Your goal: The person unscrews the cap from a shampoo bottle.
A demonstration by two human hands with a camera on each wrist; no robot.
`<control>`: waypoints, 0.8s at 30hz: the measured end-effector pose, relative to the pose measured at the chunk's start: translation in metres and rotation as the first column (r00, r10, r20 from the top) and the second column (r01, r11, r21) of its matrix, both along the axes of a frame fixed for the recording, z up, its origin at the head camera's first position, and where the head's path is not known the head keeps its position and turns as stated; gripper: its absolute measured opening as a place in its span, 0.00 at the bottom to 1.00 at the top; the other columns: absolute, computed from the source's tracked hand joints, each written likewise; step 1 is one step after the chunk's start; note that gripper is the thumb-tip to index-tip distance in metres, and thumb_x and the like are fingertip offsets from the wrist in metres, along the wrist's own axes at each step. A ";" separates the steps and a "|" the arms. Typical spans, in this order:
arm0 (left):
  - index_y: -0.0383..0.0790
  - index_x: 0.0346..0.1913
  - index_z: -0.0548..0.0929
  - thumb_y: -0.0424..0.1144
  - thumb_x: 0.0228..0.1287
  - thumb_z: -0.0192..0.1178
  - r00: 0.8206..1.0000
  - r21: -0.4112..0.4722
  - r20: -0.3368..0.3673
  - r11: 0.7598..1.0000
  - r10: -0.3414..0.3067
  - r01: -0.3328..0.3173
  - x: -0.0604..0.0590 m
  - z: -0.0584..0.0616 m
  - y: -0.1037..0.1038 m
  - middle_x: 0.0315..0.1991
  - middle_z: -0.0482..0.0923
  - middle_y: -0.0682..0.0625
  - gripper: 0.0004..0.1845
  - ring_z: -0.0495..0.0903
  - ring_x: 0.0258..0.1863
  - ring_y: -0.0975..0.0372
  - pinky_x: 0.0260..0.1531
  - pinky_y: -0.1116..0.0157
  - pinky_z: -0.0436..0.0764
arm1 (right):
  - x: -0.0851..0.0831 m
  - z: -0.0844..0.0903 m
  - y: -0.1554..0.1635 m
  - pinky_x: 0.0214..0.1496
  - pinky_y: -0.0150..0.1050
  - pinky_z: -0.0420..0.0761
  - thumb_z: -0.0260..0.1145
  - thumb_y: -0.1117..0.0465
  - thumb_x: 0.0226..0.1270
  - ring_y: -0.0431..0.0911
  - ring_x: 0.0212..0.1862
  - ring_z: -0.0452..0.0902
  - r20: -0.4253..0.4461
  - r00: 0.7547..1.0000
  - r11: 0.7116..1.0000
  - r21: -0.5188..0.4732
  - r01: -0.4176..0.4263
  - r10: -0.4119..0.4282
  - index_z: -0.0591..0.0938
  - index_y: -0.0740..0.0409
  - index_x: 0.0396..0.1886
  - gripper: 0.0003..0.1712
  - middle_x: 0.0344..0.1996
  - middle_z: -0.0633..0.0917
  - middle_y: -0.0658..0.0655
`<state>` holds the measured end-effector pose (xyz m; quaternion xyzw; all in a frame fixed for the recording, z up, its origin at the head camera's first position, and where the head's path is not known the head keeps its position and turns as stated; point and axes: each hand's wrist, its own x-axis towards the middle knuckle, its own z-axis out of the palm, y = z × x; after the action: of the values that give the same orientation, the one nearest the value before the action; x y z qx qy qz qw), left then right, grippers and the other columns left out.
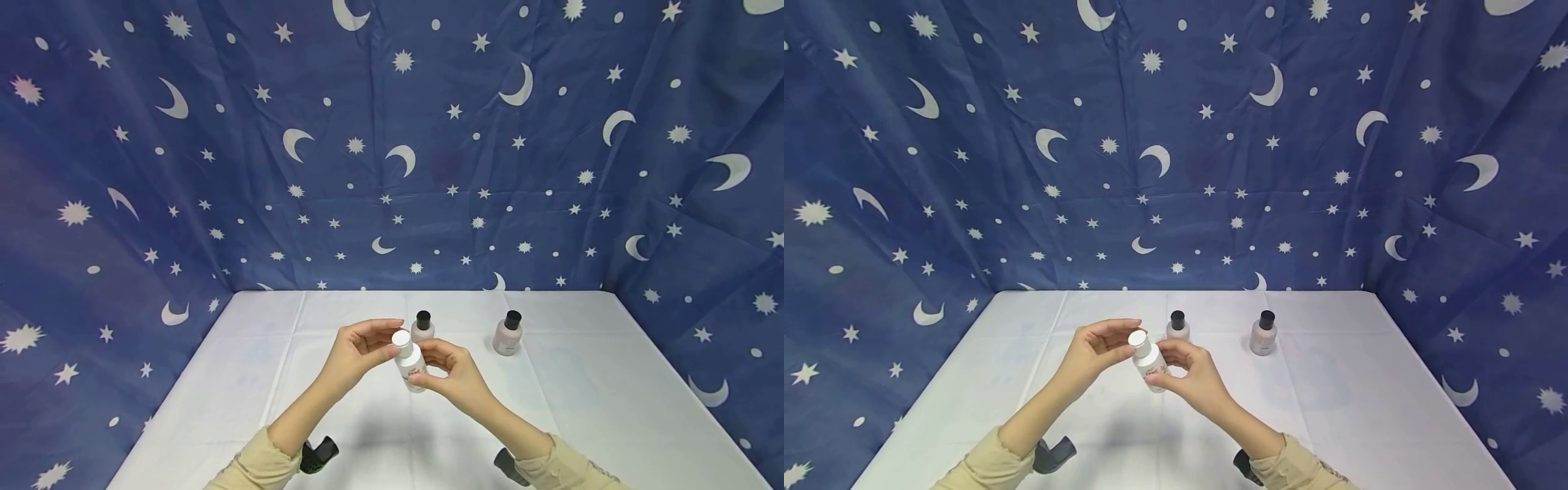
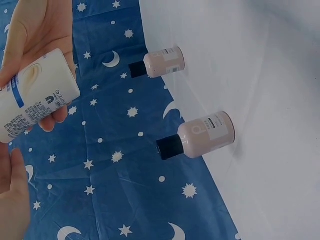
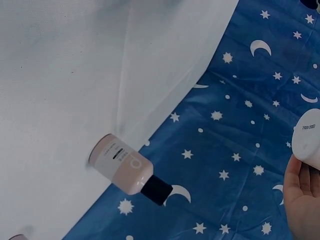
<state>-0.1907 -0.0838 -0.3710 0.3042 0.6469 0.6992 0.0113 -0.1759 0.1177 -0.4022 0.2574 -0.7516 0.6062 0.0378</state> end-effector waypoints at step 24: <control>0.20 0.55 0.73 0.36 0.63 0.61 0.998 -0.017 -0.057 1.000 0.003 -0.004 0.001 0.002 -0.002 0.50 0.79 0.34 0.24 0.80 0.49 0.71 0.52 0.72 0.78 | 0.000 -0.002 -0.005 0.51 0.29 0.80 0.71 0.66 0.55 0.31 0.44 0.79 0.005 1.000 1.000 -0.002 -0.023 0.023 0.77 0.72 0.49 0.22 0.43 0.84 0.70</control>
<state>-0.1899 -0.0863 -0.3694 0.3229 0.6533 0.6847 -0.0058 -0.1759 0.1129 -0.4039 0.2644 -0.7481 0.6079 0.0295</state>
